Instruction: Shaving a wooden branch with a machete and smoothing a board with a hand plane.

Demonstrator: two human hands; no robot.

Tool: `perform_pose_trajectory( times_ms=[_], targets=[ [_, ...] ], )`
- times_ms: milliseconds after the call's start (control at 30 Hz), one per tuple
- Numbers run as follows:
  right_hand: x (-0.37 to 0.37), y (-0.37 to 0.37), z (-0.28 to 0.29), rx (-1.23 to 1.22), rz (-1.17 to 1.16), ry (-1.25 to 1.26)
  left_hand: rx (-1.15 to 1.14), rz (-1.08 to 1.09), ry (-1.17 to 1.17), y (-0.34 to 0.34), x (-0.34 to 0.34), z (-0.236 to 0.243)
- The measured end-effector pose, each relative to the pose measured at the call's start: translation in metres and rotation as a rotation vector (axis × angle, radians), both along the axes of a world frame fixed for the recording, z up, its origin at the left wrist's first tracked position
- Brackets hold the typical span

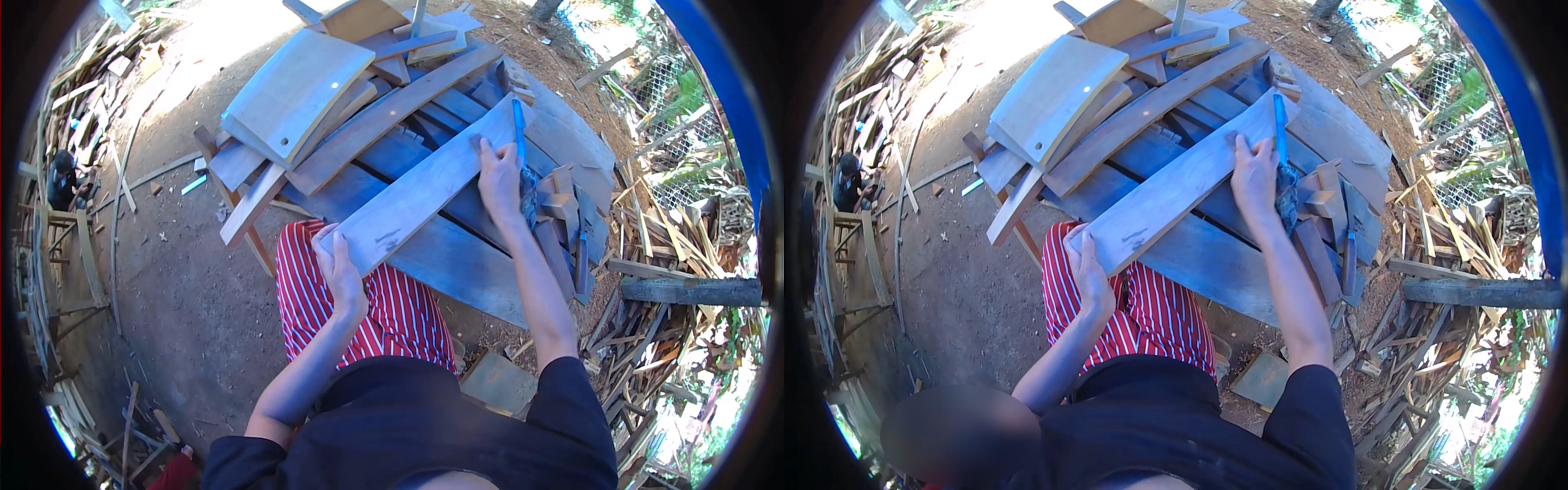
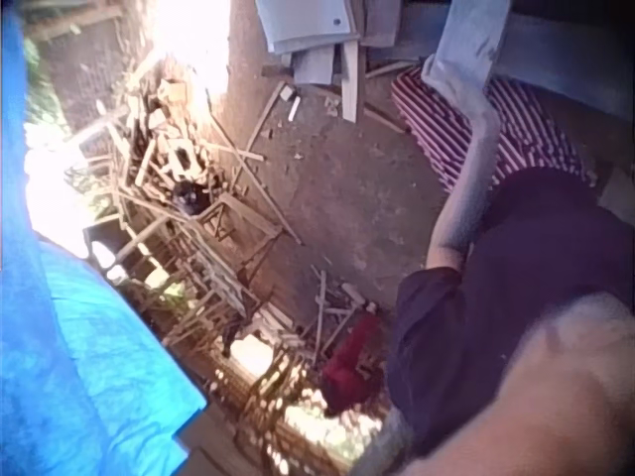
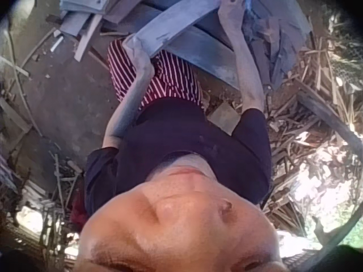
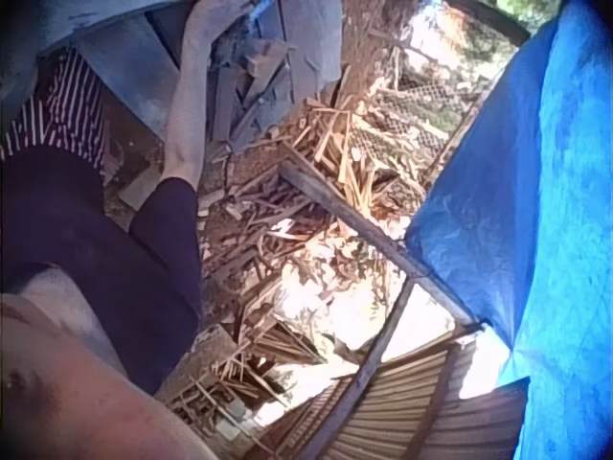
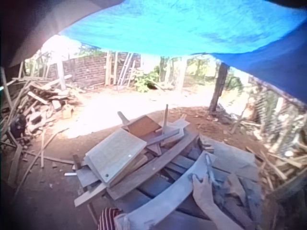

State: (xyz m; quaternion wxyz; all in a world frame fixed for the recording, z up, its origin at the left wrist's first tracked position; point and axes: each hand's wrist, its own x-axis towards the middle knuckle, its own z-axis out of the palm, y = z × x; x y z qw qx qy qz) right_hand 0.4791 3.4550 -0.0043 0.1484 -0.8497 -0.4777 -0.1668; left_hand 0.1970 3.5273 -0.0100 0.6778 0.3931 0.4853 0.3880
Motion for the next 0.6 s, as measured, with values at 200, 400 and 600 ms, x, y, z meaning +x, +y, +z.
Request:
perform_pose_trajectory(
  times_ms=[200,400,600],
  targets=[
    [-0.178,0.001,0.029,0.044,0.439,0.188,-0.017,0.092,-0.065,0.008,0.003,-0.005],
    [-0.069,0.041,0.029,-0.146,0.197,0.094,0.063,0.050,0.021,0.014,-0.010,-0.015],
    [0.060,0.019,-0.012,0.095,-0.145,-0.106,0.057,0.017,-0.029,0.016,0.012,0.004]
  ],
)
